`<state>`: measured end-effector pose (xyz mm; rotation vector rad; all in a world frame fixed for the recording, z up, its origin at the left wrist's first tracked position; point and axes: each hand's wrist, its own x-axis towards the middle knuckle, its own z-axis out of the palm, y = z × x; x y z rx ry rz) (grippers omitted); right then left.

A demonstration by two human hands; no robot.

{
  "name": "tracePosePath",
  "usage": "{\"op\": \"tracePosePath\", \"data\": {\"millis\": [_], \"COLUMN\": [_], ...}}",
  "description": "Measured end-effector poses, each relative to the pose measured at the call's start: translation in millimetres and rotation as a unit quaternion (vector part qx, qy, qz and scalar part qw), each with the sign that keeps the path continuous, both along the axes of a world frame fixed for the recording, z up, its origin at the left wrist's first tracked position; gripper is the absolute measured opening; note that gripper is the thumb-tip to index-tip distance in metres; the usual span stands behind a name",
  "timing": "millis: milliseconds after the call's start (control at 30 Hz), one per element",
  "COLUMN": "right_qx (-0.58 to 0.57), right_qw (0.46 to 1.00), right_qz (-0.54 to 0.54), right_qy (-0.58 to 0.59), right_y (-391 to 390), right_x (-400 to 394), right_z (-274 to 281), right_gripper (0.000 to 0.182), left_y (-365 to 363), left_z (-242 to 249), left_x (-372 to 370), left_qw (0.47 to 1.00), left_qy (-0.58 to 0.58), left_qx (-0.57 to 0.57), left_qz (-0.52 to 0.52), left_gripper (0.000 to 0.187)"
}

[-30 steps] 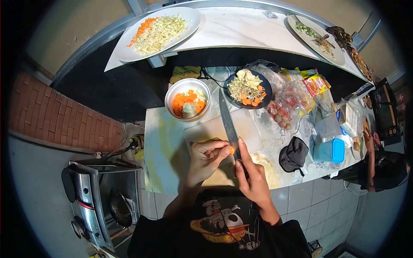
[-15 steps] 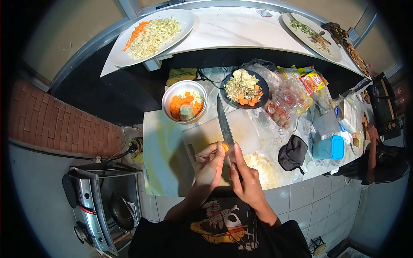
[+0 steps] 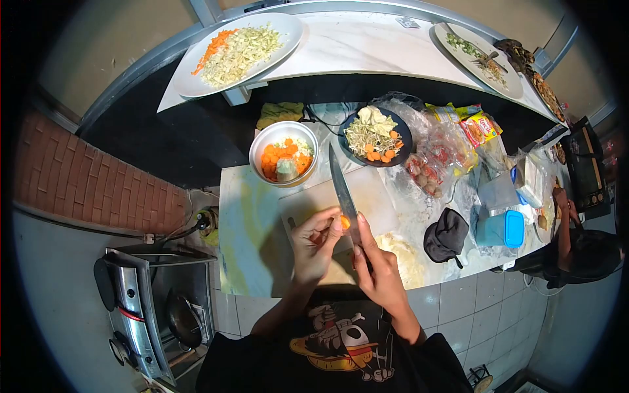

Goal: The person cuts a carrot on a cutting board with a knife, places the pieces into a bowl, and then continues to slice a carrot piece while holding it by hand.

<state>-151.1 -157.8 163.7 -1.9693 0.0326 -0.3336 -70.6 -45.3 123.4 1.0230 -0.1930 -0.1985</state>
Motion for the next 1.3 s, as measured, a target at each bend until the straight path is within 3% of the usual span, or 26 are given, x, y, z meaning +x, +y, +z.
{"op": "tracePosePath", "data": {"millis": [67,200,300,600,667,767,967,1300], "right_qx": [-0.006,-0.015,-0.023,-0.032,-0.026,-0.038,-0.009,0.004], "right_qw": [1.0,0.999,0.999,0.998,0.999,0.998,0.999,1.0], "right_qz": [0.006,0.033,0.04,0.047,0.042,0.034,0.033,0.027], "right_qy": [-0.006,0.026,0.016,-0.004,-0.012,-0.024,-0.011,-0.003], "right_y": [-3,-10,-12,-6,-4,-3,1,-2], "right_x": [-3,-7,-8,-12,-11,-8,-5,3], "right_z": [3,7,7,-1,-4,-6,-11,-12], "right_gripper": [0.063,0.065,0.068,0.073,0.073,0.07,0.069,0.065], "left_y": [10,18,14,10,4,-1,-5,-7], "left_z": [7,14,17,1,1,2,-5,-11], "left_x": [8,19,19,9,2,-4,-11,-9], "left_qw": [0.986,0.968,0.978,0.997,0.997,0.994,0.992,0.991], "left_qy": [-0.127,-0.166,-0.137,-0.044,0.01,0.024,0.079,0.073], "left_qx": [0.108,0.182,0.136,0.065,-0.068,-0.1,-0.098,-0.111], "left_qz": [-0.029,-0.046,-0.072,-0.02,-0.039,-0.034,-0.008,0.006], "left_gripper": [0.017,0.013,0.011,0.013,0.014,0.014,0.015,0.016]}}
